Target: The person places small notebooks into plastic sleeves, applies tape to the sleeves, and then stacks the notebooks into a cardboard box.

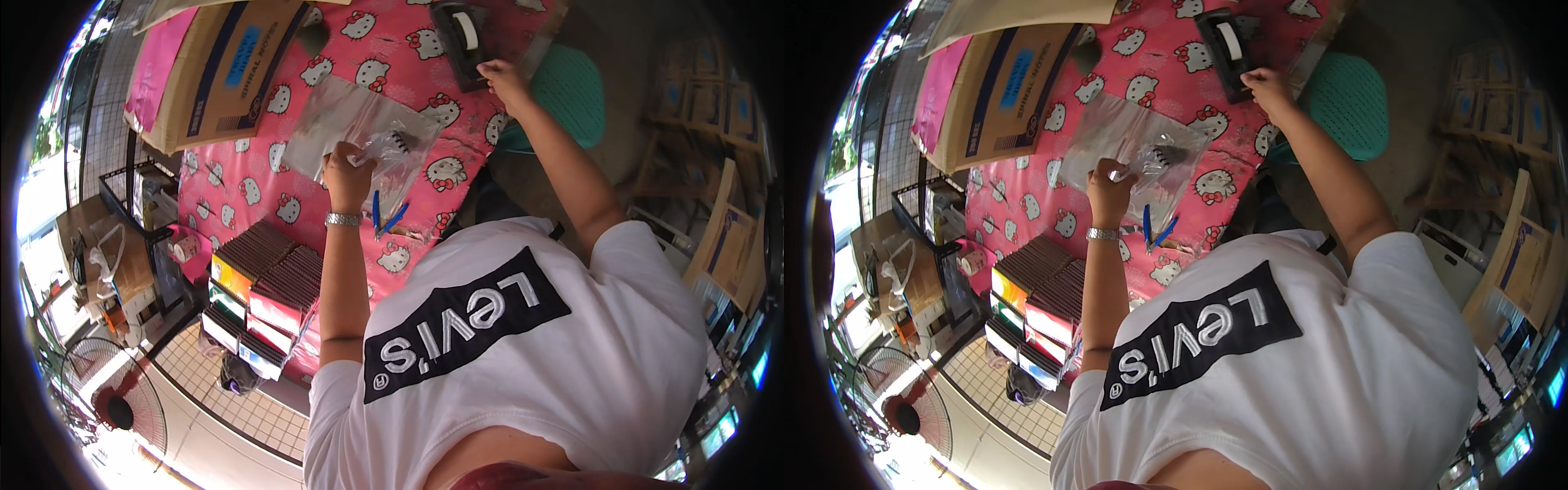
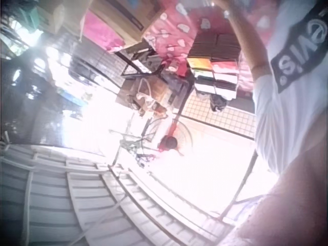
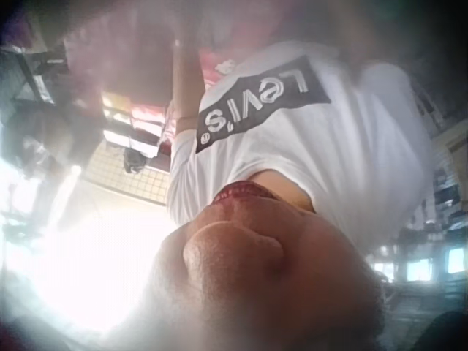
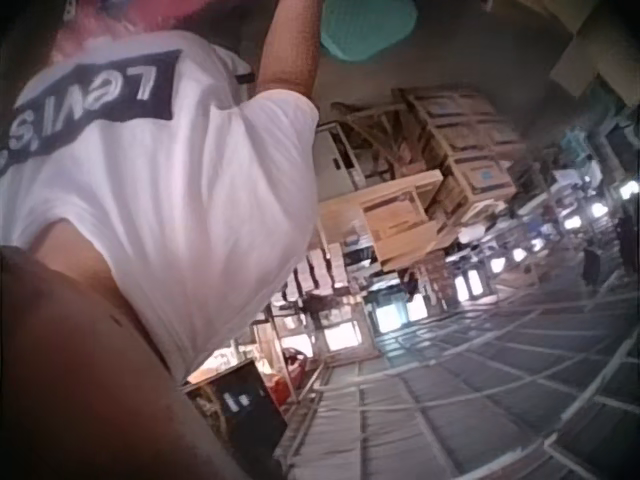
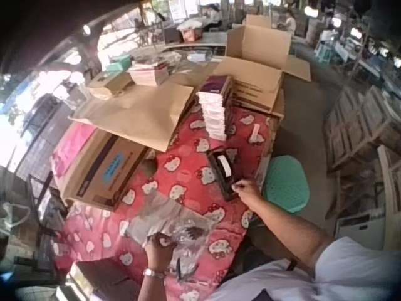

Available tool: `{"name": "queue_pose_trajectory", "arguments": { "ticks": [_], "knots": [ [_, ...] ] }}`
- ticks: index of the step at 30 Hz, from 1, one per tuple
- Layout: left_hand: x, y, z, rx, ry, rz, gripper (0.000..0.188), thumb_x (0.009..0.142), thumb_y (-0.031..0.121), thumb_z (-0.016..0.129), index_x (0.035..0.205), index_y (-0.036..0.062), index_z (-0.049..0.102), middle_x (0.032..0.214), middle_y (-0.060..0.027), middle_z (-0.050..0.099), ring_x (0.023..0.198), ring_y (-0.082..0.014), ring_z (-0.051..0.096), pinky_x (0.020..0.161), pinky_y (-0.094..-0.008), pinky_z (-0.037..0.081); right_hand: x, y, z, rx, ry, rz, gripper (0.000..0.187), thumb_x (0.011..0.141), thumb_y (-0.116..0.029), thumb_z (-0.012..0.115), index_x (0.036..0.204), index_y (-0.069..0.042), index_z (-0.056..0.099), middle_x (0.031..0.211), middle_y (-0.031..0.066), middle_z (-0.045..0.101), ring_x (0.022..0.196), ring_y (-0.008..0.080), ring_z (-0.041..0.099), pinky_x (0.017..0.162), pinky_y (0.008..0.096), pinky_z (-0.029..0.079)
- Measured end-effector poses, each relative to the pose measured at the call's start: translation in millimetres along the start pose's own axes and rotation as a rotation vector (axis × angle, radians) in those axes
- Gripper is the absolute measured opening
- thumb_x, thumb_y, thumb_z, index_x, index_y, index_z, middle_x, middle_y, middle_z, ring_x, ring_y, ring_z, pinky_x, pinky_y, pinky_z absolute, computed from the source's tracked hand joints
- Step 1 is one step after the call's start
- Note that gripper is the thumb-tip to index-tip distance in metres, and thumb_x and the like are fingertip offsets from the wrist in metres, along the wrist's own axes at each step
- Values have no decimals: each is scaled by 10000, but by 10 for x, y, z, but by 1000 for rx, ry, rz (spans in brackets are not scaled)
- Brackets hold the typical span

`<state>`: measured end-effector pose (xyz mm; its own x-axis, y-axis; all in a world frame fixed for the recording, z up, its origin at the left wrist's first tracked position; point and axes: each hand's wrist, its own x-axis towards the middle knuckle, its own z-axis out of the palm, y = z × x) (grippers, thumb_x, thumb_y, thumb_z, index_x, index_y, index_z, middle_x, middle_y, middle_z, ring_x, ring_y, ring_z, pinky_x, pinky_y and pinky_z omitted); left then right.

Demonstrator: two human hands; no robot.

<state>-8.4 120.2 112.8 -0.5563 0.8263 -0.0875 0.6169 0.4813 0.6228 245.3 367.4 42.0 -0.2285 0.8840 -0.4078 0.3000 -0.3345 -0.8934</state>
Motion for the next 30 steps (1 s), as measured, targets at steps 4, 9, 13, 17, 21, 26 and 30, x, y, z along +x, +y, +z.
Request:
{"name": "queue_pose_trajectory", "arguments": {
  "ticks": [4, 9, 13, 17, 21, 26, 30],
  "knots": [
    [24, -83, -81, -85, -80, -6, 284, 638, 162, 787, 908, 107, 720, 998, -86, 667, 982, -302, 547, 888, -401, 433, -530, -40, 158, 560, 116, -129, 203, 923, -204, 593, 1014, -23, 608, 857, 33, 615, 719, 122, 562, 683, 251, 468],
    [-32, -171, 21, -347, -49, -20, 320, 667, 57, 787, 975, 24, 705, 1018, -88, 668, 1050, -229, 596, 911, -343, 454, -208, 886, 161, 901, -574, 426, 123, 944, -135, 508, 1021, -55, 561, 808, 11, 556, 666, 57, 491, 550, 194, 386],
    [-64, -221, 85, -811, -144, -198, 309, 731, -34, 719, 1034, -43, 655, 1052, -78, 662, 965, -157, 606, 861, -289, 474, -181, -62, 947, 252, -1115, 178, 167, 913, -215, 556, 878, -57, 600, 719, -4, 533, 570, 57, 452, 492, 214, 344],
    [-38, -210, 8, -678, -258, -291, 297, 751, -34, 711, 1039, -57, 643, 958, -50, 665, 836, -100, 588, 762, -247, 480, -411, -1122, 1814, -959, -1388, -811, 460, 788, -445, 681, 724, 5, 611, 606, 82, 535, 561, 178, 517, 538, 355, 419],
    [-23, -259, 24, -709, -249, -235, 330, 756, -29, 713, 1073, -56, 625, 914, -36, 663, 802, -87, 577, 732, -234, 476, -151, -1137, 2120, -1294, -1363, -929, 621, 684, -616, 704, 732, 0, 637, 648, 124, 595, 633, 270, 579, 603, 418, 447],
    [-156, -341, 151, -783, -70, -211, 296, 820, 23, 670, 1099, -48, 604, 936, -47, 655, 847, -101, 586, 754, -247, 478, 64, -690, 1846, -1108, -1254, -644, 635, 696, -625, 697, 893, -22, 655, 830, 165, 647, 800, 284, 630, 700, 417, 478],
    [-625, -624, 422, -1193, 105, -444, 261, 893, 121, 608, 1100, -38, 599, 967, -94, 654, 853, -149, 609, 790, -285, 491, -580, -633, 1533, -650, -906, -1308, 770, 680, -504, 761, 1284, -98, 510, 1111, 145, 598, 1028, 316, 589, 906, 397, 462]
  ]
}}
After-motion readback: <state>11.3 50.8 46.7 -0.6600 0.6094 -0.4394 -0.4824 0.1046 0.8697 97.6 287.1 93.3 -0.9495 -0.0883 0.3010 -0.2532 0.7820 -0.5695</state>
